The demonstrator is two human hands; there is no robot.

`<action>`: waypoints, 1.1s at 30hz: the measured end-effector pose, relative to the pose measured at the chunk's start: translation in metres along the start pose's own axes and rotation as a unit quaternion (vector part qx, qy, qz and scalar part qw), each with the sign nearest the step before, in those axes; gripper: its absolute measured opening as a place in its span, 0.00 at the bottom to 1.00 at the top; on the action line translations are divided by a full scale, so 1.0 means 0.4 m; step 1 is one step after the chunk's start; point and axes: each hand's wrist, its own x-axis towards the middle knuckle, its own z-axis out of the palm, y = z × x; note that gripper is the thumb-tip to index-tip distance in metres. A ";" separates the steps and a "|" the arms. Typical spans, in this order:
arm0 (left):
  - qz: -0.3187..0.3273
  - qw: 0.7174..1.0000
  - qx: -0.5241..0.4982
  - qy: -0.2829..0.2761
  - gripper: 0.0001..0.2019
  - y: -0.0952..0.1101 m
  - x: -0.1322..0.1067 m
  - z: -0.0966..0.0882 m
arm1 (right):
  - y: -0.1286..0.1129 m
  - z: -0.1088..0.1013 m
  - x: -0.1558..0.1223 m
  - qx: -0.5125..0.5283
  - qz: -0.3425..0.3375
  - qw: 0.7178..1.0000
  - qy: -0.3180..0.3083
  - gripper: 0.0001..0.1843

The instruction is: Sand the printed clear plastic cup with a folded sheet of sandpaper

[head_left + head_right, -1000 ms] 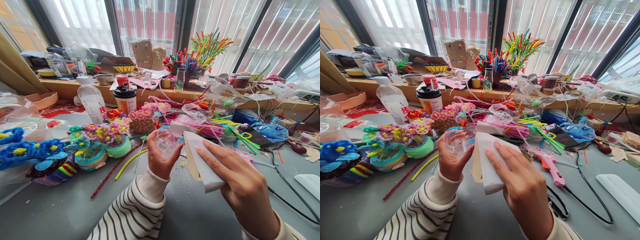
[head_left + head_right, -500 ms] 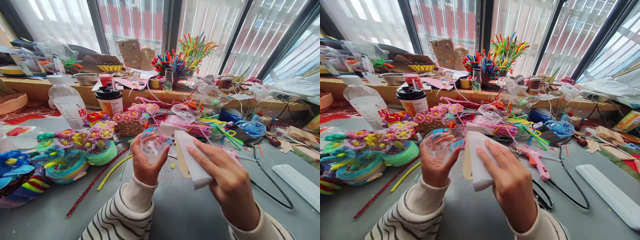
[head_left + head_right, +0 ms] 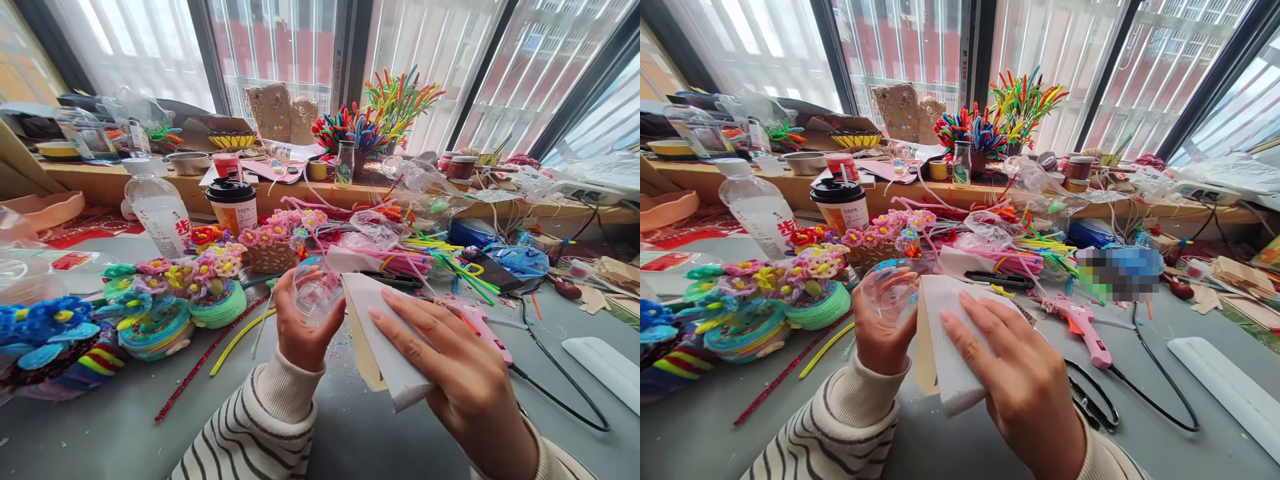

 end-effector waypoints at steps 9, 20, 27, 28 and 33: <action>0.003 1.000 0.020 0.014 0.31 -0.002 0.005 0.004 | -0.003 -0.002 0.003 -0.011 0.006 1.000 0.009 0.25; 0.011 1.000 0.015 0.001 0.31 0.001 -0.003 0.003 | -0.008 0.001 -0.002 -0.002 0.003 1.000 0.006 0.27; 0.011 1.000 0.019 0.000 0.31 0.004 -0.003 0.005 | -0.004 -0.003 -0.008 -0.002 -0.002 1.000 0.000 0.27; 0.010 1.000 0.018 0.002 0.31 0.004 -0.003 0.005 | -0.003 -0.004 -0.008 -0.004 0.000 1.000 -0.001 0.27; 0.012 1.000 0.022 -0.009 0.30 0.007 -0.006 0.007 | -0.003 -0.005 -0.012 -0.009 0.016 1.000 -0.008 0.29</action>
